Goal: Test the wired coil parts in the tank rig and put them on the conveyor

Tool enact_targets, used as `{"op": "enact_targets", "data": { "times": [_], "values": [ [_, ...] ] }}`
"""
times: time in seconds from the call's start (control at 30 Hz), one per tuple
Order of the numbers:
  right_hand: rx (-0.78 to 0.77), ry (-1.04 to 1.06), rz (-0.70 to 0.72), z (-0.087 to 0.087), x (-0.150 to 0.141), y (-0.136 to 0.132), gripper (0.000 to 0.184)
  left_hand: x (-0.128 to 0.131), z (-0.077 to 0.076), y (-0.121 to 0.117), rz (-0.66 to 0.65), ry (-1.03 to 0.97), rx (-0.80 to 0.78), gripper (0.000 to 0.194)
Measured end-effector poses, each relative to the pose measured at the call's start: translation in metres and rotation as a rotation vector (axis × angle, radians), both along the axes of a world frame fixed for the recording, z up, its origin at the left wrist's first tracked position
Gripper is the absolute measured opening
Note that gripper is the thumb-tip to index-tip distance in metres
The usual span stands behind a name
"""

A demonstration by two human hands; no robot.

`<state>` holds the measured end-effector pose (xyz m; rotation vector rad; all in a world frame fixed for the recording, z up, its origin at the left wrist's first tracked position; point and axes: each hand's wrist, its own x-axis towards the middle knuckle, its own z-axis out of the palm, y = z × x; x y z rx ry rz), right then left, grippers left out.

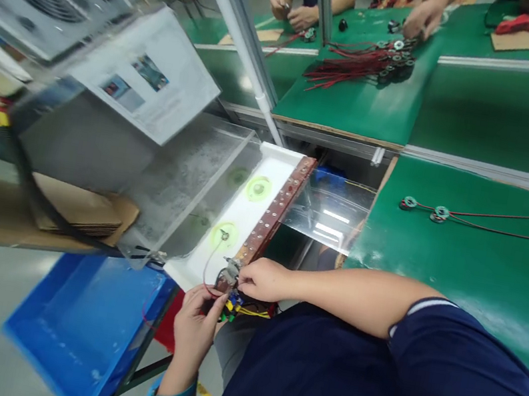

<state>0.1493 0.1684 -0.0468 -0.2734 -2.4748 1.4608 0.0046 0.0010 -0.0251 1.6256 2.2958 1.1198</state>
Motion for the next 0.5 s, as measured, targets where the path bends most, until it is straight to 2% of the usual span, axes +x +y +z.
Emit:
{"op": "enact_targets", "data": {
  "times": [0.37,0.5],
  "values": [
    [-0.162,0.023,-0.011,-0.0015,0.0029,-0.0023,0.026,0.006,0.0029,0.0007,0.019,-0.024,-0.001,0.022],
    [-0.107,0.081,-0.03,-0.0007,0.0021,-0.0011,0.027,0.006,0.0047,0.0008,0.008,-0.034,-0.02,0.021]
  ]
}}
